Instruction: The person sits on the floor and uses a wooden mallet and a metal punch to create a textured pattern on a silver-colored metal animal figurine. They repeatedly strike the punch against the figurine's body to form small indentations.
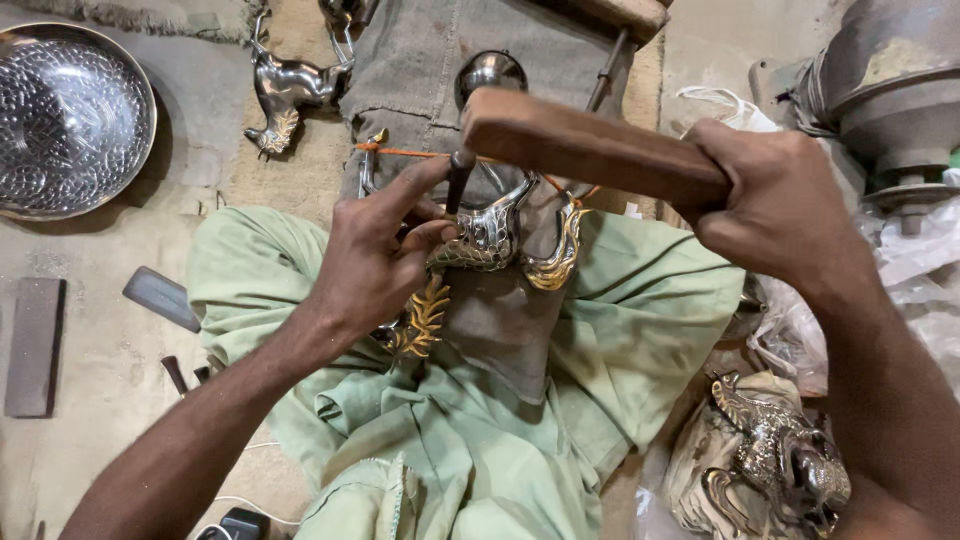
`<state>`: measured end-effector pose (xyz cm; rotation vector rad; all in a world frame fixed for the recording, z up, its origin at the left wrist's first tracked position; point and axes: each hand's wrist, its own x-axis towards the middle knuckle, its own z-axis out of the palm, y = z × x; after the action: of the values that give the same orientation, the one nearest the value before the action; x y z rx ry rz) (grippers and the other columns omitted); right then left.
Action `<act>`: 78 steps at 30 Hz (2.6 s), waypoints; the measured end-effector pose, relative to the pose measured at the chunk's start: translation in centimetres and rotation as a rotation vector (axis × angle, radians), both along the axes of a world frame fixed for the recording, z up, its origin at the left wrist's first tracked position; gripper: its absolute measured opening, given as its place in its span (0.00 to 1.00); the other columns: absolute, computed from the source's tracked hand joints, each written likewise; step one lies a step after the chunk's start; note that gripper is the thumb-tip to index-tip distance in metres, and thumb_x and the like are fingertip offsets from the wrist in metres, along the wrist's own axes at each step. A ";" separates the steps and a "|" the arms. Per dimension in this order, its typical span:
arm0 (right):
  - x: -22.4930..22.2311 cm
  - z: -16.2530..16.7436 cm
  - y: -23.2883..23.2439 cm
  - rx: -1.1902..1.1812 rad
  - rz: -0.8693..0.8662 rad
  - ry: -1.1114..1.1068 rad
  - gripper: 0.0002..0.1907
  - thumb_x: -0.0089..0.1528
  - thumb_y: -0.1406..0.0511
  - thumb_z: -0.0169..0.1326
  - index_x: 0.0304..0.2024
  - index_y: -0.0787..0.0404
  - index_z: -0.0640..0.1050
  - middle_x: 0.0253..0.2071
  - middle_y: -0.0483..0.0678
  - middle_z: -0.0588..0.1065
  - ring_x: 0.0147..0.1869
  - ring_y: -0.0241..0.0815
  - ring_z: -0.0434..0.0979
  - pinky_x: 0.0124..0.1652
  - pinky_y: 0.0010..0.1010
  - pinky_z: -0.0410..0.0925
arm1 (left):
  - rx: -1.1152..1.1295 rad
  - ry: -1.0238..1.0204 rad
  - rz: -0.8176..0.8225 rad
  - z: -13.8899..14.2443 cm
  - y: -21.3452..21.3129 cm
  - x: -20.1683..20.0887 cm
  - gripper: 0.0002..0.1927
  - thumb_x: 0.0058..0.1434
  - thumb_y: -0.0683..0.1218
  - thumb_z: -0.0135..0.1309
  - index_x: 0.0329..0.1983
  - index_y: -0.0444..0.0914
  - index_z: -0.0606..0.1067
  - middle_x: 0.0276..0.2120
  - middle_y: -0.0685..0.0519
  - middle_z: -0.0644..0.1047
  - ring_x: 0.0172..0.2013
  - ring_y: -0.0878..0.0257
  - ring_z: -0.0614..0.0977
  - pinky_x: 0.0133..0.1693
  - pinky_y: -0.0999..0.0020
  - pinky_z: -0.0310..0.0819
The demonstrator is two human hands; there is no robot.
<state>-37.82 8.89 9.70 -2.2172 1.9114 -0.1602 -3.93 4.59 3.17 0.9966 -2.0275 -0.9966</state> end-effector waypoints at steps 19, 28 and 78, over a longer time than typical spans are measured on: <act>1.7 0.3 1.7 -0.075 -0.111 -0.146 0.13 0.58 0.65 0.63 0.43 0.59 0.77 0.25 0.51 0.74 0.25 0.48 0.74 0.31 0.41 0.68 | -0.001 0.028 -0.093 0.3 -0.8 0.4 0.30 0.61 0.34 0.59 0.66 0.42 0.70 0.45 0.45 0.84 0.40 0.59 0.88 0.42 0.64 0.85; 1.5 -0.3 2.0 -0.039 -0.126 0.039 0.18 0.53 0.68 0.63 0.47 0.58 0.79 0.28 0.51 0.77 0.27 0.48 0.77 0.32 0.41 0.69 | -0.008 0.050 -0.135 0.2 -1.3 0.7 0.27 0.61 0.35 0.58 0.64 0.40 0.71 0.43 0.44 0.84 0.41 0.58 0.89 0.40 0.62 0.84; 3.8 -1.1 -0.1 -0.365 -0.017 -0.359 0.22 0.60 0.67 0.68 0.52 0.64 0.74 0.38 0.55 0.78 0.39 0.53 0.82 0.40 0.40 0.71 | 0.169 0.014 -0.061 0.8 -2.6 -0.2 0.27 0.63 0.38 0.61 0.65 0.42 0.70 0.36 0.49 0.85 0.37 0.62 0.89 0.38 0.67 0.85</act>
<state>-34.01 8.74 8.56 -2.1866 1.8098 -0.9091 -4.18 1.99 4.01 1.0163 -1.9991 -1.2205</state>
